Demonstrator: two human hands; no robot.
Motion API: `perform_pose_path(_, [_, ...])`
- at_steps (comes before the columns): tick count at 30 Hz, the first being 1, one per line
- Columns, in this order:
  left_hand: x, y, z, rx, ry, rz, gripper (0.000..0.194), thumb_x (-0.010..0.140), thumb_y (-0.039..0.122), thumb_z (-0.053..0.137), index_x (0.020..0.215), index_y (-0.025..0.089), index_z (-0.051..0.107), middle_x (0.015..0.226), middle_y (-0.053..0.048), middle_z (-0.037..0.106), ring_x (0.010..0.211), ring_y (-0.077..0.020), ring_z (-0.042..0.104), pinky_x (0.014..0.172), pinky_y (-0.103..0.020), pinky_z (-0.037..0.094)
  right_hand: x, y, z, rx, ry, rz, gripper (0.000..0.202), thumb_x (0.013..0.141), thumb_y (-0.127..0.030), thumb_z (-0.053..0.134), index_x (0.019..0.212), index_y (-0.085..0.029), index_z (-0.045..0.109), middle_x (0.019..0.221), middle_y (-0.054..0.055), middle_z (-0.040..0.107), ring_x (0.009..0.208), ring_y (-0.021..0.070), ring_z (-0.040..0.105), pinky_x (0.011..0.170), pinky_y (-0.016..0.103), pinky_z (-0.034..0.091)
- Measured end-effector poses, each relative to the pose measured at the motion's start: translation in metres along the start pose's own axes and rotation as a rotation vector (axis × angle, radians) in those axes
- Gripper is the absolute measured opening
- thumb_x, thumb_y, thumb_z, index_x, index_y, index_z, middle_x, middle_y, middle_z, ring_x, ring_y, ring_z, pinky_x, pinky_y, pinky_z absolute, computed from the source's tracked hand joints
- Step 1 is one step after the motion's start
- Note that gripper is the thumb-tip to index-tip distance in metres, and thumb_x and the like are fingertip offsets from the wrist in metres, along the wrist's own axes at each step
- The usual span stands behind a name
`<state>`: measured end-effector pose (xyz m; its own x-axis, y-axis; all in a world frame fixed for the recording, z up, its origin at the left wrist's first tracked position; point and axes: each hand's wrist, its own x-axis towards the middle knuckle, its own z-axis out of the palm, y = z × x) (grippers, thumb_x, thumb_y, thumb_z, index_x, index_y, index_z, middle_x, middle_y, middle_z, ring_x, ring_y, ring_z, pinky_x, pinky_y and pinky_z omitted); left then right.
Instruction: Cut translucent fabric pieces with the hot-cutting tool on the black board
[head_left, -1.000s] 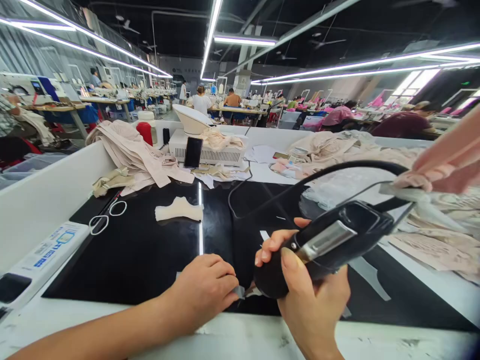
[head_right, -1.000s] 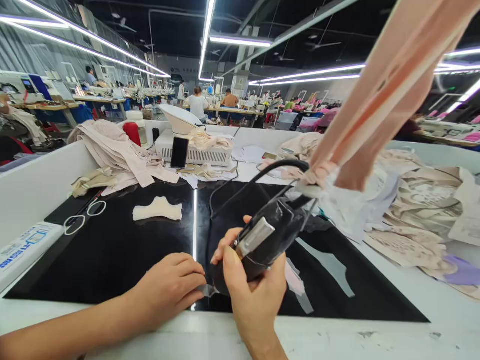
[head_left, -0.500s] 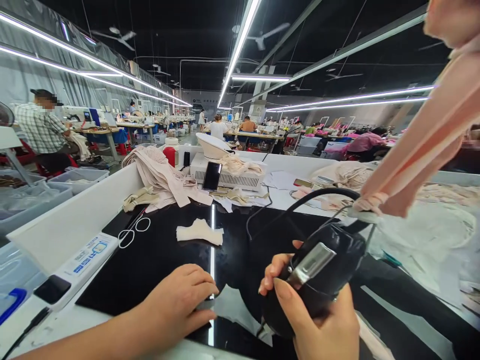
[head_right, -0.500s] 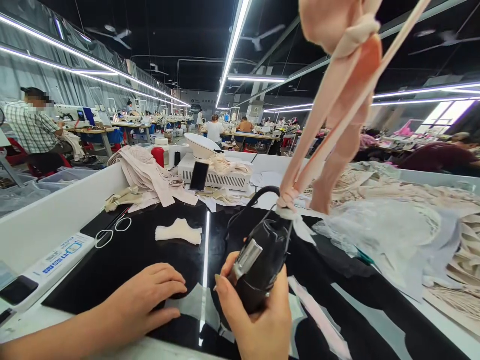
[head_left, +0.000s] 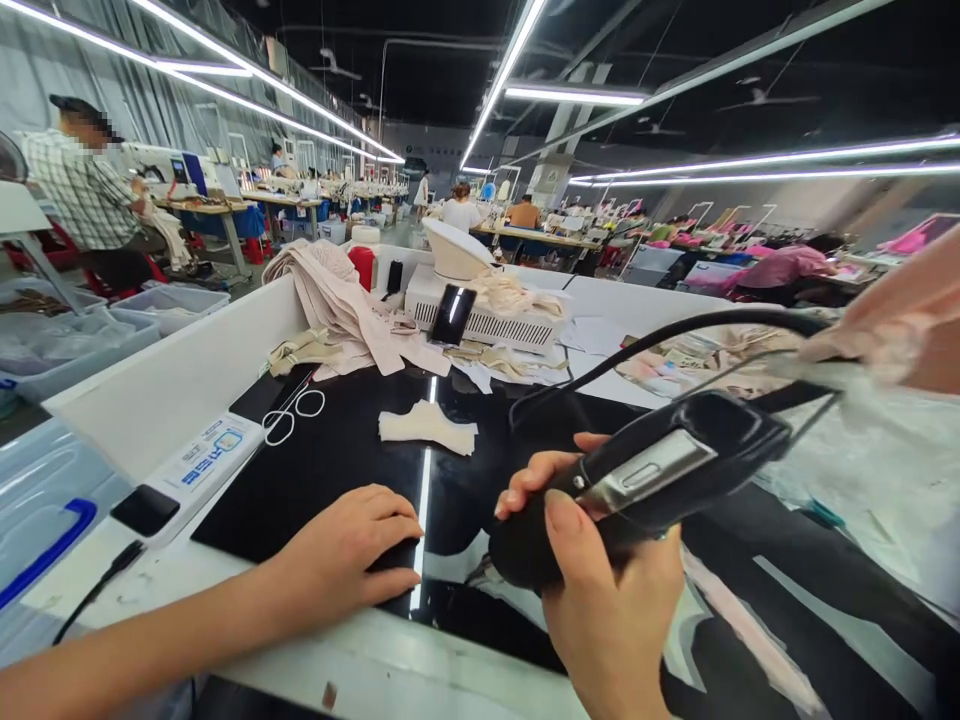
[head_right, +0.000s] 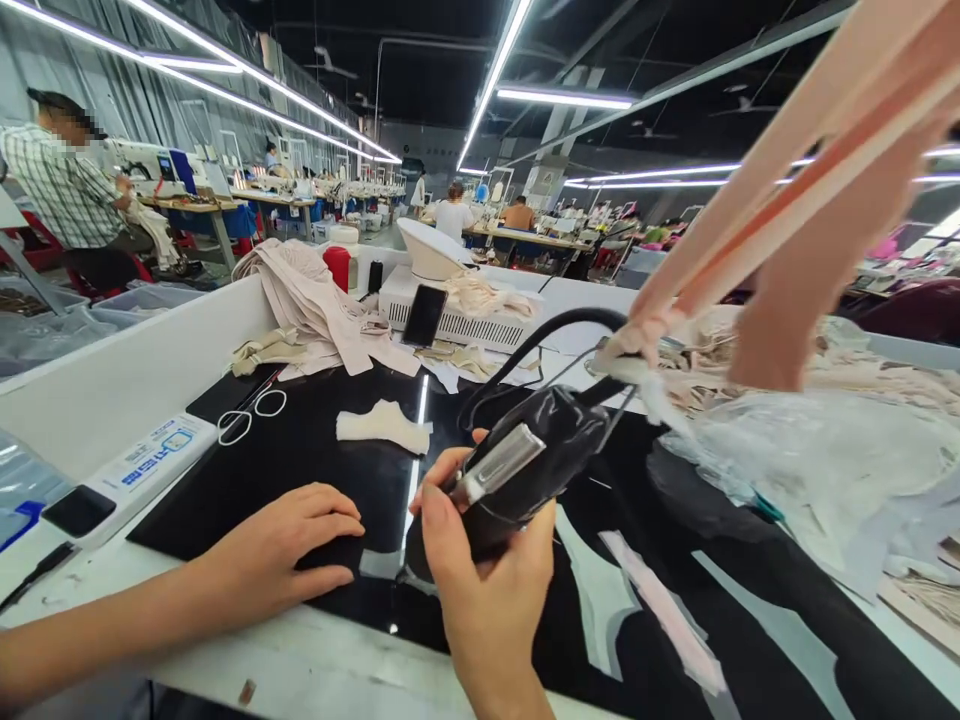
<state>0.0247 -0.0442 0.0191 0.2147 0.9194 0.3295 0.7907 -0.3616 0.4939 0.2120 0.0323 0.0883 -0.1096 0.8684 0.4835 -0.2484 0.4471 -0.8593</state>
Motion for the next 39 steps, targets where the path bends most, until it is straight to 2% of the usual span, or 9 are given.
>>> perform_pose_path(9, [0.004,0.001,0.003,-0.02,-0.001,0.035,0.027,0.086,0.028,0.079,0.111,0.021,0.07,0.117,-0.004,0.069,0.111,-0.0213,0.063,0.1,-0.038,0.051,-0.001,0.006,0.021,0.126,-0.014,-0.006,0.036,0.085,-0.031,0.074,0.115,-0.028,0.053,0.08,-0.004,0.062,0.063,0.016,0.062,0.059,0.034,0.054])
perform_pose_path(16, [0.01,0.004,0.009,-0.016,0.012,0.037,0.02,0.085,0.026,0.081,0.101,0.02,0.07,0.112,-0.003,0.07,0.106,-0.0215,0.063,0.096,-0.037,0.05,0.003,0.012,0.021,0.133,0.009,-0.002,0.039,0.085,-0.033,0.076,0.116,-0.028,0.054,0.082,-0.004,0.063,0.063,0.0155,0.062,0.06,0.035,0.054])
perform_pose_path(23, [0.01,0.006,0.008,0.002,0.009,-0.011,0.003,0.092,0.02,0.071,0.093,0.022,0.07,0.108,0.0,0.07,0.104,-0.018,0.063,0.096,-0.033,0.05,0.001,0.013,0.021,0.123,0.014,0.01,0.041,0.084,-0.036,0.077,0.115,-0.028,0.052,0.081,-0.004,0.062,0.062,0.0149,0.062,0.058,0.033,0.054])
perform_pose_path(26, [0.009,0.006,0.008,0.008,0.01,-0.02,0.002,0.092,0.021,0.071,0.094,0.022,0.069,0.11,-0.001,0.07,0.105,-0.0183,0.063,0.096,-0.033,0.05,0.0,0.012,0.021,0.133,0.016,0.007,0.039,0.084,-0.035,0.076,0.114,-0.028,0.052,0.08,-0.004,0.063,0.061,0.0147,0.061,0.058,0.033,0.055])
perform_pose_path(31, [0.011,0.007,0.005,0.02,-0.04,-0.034,0.023,0.084,0.031,0.082,0.099,0.022,0.067,0.113,-0.002,0.069,0.107,-0.0218,0.061,0.097,-0.037,0.049,0.0,0.009,0.02,0.146,0.014,0.017,0.038,0.083,-0.034,0.077,0.113,-0.028,0.053,0.08,-0.004,0.062,0.061,0.0147,0.062,0.057,0.032,0.055])
perform_pose_path(34, [0.014,0.009,0.005,0.024,-0.057,-0.051,0.02,0.084,0.029,0.081,0.095,0.022,0.067,0.112,-0.001,0.068,0.106,-0.0224,0.061,0.096,-0.039,0.048,0.0,0.008,0.02,0.143,0.018,0.007,0.038,0.083,-0.032,0.077,0.113,-0.028,0.053,0.08,-0.004,0.063,0.059,0.0139,0.062,0.057,0.032,0.056])
perform_pose_path(39, [0.013,0.01,0.007,-0.017,-0.023,-0.094,0.011,0.088,0.019,0.075,0.091,0.021,0.065,0.112,0.0,0.067,0.105,-0.0203,0.06,0.095,-0.037,0.048,-0.001,0.007,0.02,0.162,0.025,0.01,0.036,0.083,-0.03,0.075,0.111,-0.028,0.052,0.08,-0.004,0.064,0.057,0.0138,0.062,0.053,0.031,0.056])
